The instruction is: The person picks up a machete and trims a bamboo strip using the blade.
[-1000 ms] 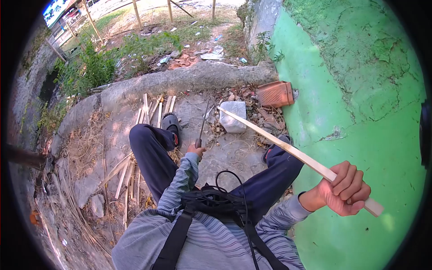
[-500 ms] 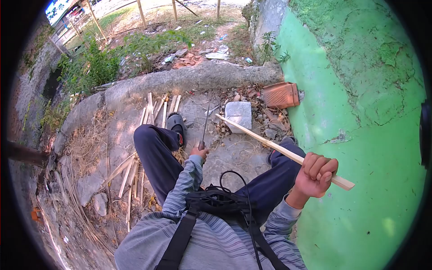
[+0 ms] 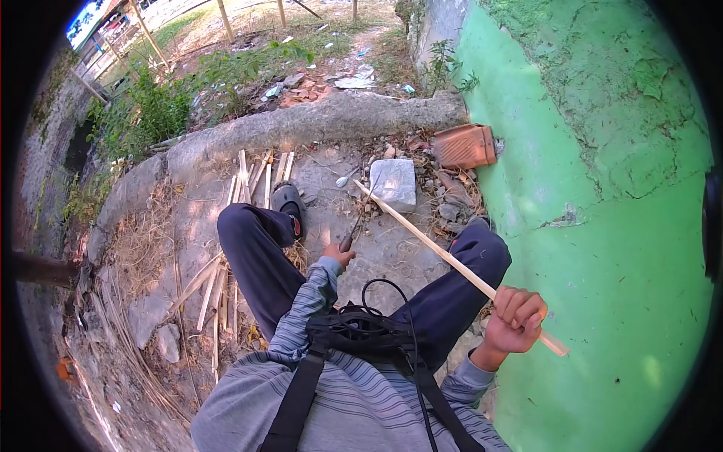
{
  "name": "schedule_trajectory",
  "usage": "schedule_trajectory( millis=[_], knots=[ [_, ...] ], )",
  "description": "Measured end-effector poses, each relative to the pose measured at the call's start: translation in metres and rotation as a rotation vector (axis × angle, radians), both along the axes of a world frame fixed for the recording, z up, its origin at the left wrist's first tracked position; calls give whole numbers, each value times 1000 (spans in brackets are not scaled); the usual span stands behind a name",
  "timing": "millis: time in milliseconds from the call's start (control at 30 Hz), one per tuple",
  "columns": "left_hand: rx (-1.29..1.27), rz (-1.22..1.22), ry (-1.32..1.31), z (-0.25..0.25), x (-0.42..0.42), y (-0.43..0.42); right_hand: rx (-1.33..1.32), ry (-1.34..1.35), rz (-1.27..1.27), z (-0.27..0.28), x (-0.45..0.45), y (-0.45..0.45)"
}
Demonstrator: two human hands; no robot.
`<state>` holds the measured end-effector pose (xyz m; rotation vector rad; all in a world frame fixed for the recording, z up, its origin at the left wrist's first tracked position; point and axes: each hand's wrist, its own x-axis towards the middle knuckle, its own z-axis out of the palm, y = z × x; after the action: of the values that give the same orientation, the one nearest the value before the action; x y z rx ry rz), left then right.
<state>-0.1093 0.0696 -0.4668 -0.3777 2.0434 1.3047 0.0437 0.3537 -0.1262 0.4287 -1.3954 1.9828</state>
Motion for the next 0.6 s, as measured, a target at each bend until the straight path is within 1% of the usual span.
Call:
schedule_trajectory(
  millis=[33, 67, 133, 200, 233, 267, 300, 333, 400, 467, 500, 567, 600],
  knots=[
    [-13, -80, 41, 2, 0, 1, 32, 4, 31, -1, -1, 2],
    [-11, -91, 40, 4, 1, 3, 63, 11, 64, -1, -3, 5],
    [27, -144, 241, 7, 2, 3, 64, 39, 58, 0, -6, 3],
    [39, -187, 280, 13, 2, 4, -20, -8, -56, 4, -9, -1],
    [54, -227, 318, 19, 3, 7, -21, -7, -58, 5, -12, -3],
    [55, -231, 323, 25, 4, 10, -93, 14, -95, 5, -17, -3],
    [78, -229, 396, 36, 6, 13, -165, 35, -133, 6, -22, -3],
    [101, -227, 468, 45, 9, 15, -165, 38, -137, 9, -24, -4],
    [124, -225, 497, 65, 10, 16, -202, -25, -180, 17, -29, -6],
    [107, -288, 591, 90, 12, 16, -228, -30, -185, 22, -34, -10],
    [108, -291, 591, 103, 13, 16, -253, -41, -186, 24, -37, -13],
    [165, -283, 750, 127, 10, 15, -222, -23, -158, 29, -43, -20],
    [161, -279, 755, 137, 8, 13, -190, -2, -127, 33, -48, -24]
  ],
)
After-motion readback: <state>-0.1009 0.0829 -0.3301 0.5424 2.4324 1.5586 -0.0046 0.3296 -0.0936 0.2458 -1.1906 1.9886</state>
